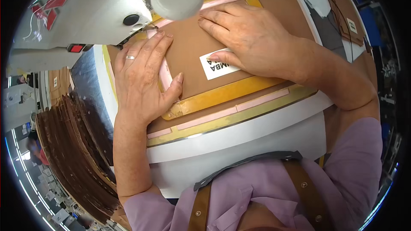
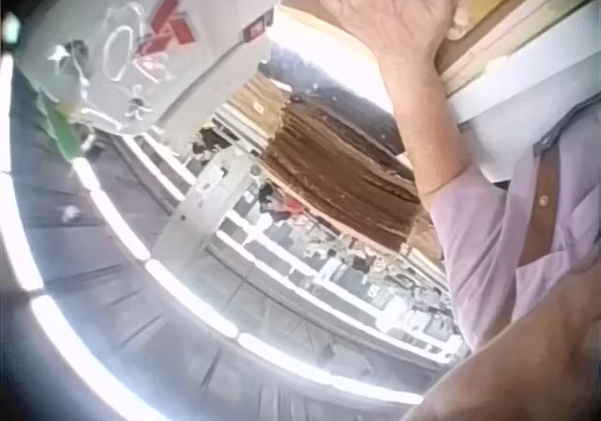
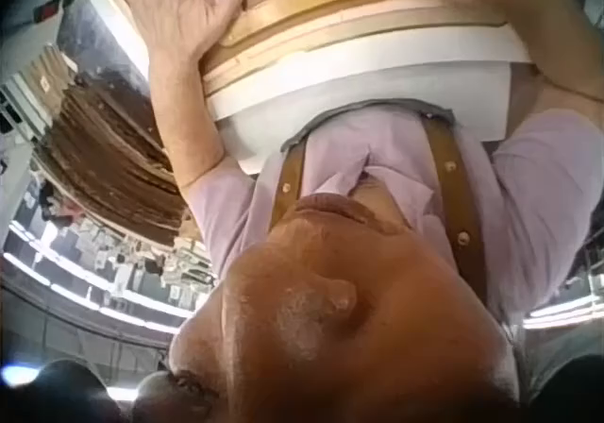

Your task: Aligning and sewing a leather pocket or label onto a leather bag panel using an industrial sewing machine.

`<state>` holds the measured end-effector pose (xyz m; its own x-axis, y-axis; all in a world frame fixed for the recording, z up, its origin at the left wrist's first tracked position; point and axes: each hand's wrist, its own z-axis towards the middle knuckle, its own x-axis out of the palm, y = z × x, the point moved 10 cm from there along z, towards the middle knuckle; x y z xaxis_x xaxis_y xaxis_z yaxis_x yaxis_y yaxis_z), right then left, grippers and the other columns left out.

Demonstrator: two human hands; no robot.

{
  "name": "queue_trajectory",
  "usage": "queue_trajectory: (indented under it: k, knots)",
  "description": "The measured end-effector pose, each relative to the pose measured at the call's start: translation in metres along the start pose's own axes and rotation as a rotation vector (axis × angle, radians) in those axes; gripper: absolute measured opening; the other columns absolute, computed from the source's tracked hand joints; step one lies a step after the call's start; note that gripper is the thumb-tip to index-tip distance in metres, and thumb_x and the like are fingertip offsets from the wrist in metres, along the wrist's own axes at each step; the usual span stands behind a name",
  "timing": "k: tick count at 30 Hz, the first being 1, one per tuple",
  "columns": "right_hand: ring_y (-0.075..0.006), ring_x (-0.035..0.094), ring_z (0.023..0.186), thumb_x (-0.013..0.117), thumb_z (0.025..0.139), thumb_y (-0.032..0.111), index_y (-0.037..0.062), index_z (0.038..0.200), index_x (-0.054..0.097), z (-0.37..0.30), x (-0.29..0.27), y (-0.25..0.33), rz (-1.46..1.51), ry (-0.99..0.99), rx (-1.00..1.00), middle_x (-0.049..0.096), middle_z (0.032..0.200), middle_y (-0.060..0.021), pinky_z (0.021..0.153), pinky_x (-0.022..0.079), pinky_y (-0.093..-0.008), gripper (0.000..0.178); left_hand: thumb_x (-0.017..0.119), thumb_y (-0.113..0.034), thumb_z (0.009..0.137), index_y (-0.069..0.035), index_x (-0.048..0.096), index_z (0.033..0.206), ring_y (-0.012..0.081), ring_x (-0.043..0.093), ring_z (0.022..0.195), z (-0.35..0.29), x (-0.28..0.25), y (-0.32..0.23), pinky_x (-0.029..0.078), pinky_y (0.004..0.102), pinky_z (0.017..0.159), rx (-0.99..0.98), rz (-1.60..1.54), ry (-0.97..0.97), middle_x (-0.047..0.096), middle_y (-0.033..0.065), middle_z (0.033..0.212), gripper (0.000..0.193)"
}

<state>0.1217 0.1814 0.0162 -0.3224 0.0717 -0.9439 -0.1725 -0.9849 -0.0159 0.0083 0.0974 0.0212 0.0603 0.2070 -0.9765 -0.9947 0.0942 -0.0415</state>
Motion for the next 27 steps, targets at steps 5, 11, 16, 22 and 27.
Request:
queue_trajectory:
  k: [5,11,16,22,27]
  knots:
    - [-0.0236,0.063,0.115,0.064,0.095,0.049,0.0006,0.121,0.067,-0.032,-0.012,-0.031,-0.123,-0.003,0.085,0.068,0.124,-0.0114,0.096,0.052,-0.0384,0.055,0.07,-0.045,0.08,-0.009,0.06,0.138,0.0372,0.054,0.127,0.013,-0.003,-0.02,0.032,0.0524,0.114,0.019,0.095,-0.008,0.061,0.019,0.136,0.07]
    - [-0.0296,0.062,0.115,0.065,0.095,0.047,-0.004,0.126,0.063,-0.035,-0.007,-0.035,-0.072,0.007,0.09,0.065,0.12,-0.0177,0.1,0.05,-0.0404,0.059,0.068,-0.06,0.083,-0.003,0.063,0.134,0.0359,0.053,0.129,0.024,-0.002,-0.036,0.031,0.0528,0.114,0.028,0.201,0.014,0.061,0.0191,0.136,0.077]
    - [-0.0307,0.06,0.117,0.064,0.096,0.046,-0.0051,0.13,0.061,-0.029,-0.006,-0.029,-0.065,0.02,0.075,0.063,0.12,-0.0191,0.102,0.049,-0.0416,0.062,0.067,-0.061,0.084,-0.003,0.063,0.134,0.0348,0.052,0.131,0.013,-0.003,-0.028,0.031,0.0529,0.115,-0.003,0.199,0.009,0.062,0.019,0.136,0.077]
    - [-0.0283,0.059,0.118,0.064,0.096,0.045,0.0001,0.132,0.062,-0.029,-0.007,-0.022,-0.093,0.051,0.114,0.061,0.122,-0.0172,0.101,0.049,-0.0411,0.058,0.066,-0.06,0.086,-0.005,0.064,0.135,0.0344,0.054,0.127,0.007,-0.004,-0.024,0.032,0.0521,0.113,0.011,0.172,-0.034,0.062,0.0178,0.136,0.073]
    - [-0.027,0.06,0.116,0.064,0.096,0.044,0.0005,0.133,0.063,-0.026,-0.011,-0.016,-0.107,0.064,0.115,0.061,0.12,-0.0157,0.097,0.051,-0.0382,0.057,0.066,-0.059,0.086,-0.006,0.065,0.135,0.0342,0.055,0.126,0.002,-0.006,-0.019,0.034,0.0513,0.111,0.003,0.17,-0.033,0.062,0.017,0.136,0.072]
